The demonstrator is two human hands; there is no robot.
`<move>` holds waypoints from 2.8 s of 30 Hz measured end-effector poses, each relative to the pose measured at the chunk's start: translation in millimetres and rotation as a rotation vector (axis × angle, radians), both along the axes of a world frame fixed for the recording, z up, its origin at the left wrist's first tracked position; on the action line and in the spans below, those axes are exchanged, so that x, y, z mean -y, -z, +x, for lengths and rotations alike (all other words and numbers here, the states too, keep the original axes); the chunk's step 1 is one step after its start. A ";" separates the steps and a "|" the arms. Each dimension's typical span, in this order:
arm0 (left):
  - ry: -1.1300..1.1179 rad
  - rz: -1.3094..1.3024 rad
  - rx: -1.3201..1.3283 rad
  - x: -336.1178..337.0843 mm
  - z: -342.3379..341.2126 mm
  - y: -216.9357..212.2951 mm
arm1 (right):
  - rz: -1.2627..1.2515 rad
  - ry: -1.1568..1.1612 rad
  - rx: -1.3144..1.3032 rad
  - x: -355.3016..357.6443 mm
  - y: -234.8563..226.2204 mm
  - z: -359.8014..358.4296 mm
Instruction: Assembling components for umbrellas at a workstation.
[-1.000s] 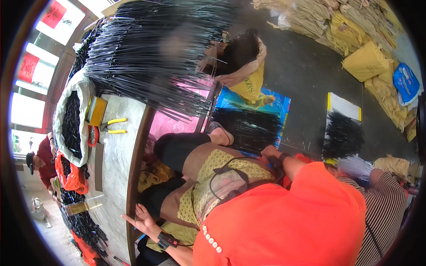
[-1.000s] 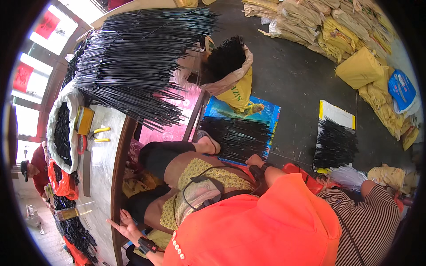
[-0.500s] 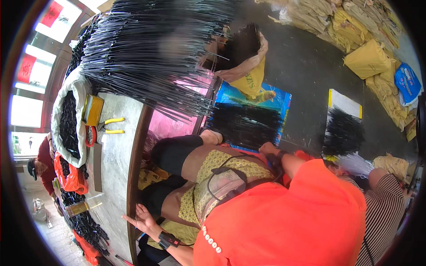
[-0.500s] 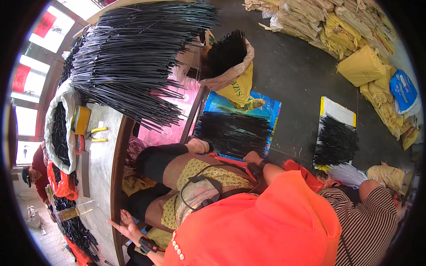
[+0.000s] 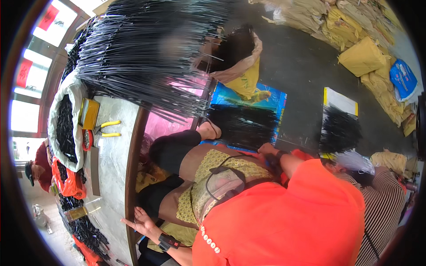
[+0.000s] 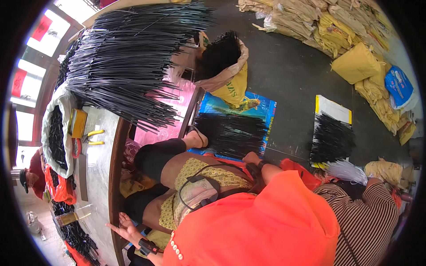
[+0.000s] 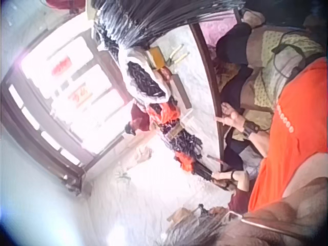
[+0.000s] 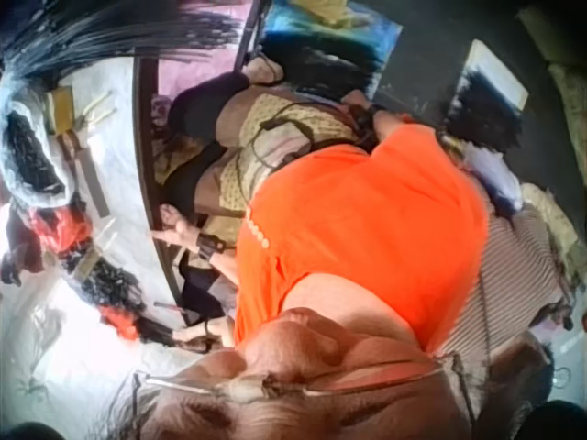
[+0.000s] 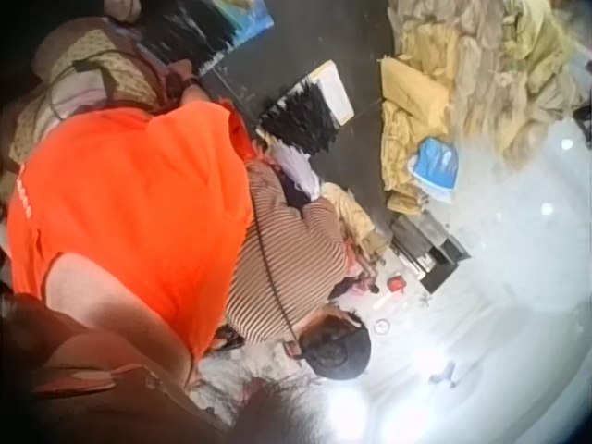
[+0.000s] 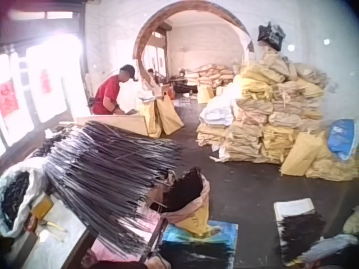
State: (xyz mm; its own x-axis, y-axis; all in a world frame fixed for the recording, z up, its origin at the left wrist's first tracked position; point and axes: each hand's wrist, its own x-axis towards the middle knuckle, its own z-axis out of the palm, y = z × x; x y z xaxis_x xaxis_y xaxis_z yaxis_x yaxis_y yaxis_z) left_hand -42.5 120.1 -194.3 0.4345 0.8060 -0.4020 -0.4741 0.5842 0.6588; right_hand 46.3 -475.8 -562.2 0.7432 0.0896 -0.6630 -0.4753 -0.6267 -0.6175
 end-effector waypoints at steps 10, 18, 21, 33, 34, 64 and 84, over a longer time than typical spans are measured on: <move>-0.016 0.009 0.019 -9.4 3.7 6.1 | -0.217 -0.750 0.530 24.2 46.7 8.1; 0.043 0.135 -0.041 4.4 -2.5 3.1 | 0.310 0.216 -0.207 -19.4 -66.9 64.4; 0.028 0.159 -0.037 7.1 -6.8 1.4 | 0.309 0.010 -0.035 -38.2 -123.4 98.0; 0.530 0.105 -0.249 93.3 21.8 -17.0 | 0.519 -0.941 0.037 -152.9 -501.6 165.2; 0.626 0.171 -0.256 100.4 27.8 -18.2 | 0.662 -0.924 0.058 -158.0 -514.2 172.7; 1.004 0.342 0.054 140.1 284.0 -88.8 | -0.399 -0.826 1.138 -372.9 -530.2 365.7; 0.954 0.268 -0.027 154.4 304.6 -101.4 | -0.044 -0.849 0.776 -369.6 -537.7 382.9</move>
State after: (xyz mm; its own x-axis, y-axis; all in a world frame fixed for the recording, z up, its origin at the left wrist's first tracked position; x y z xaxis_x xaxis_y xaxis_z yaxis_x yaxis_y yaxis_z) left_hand 262.1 -34.3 -92.9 0.9422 0.1889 -0.2768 0.1344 0.5437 0.8285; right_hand 429.2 -106.2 -24.5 0.6635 0.7451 -0.0679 0.6093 -0.5908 -0.5289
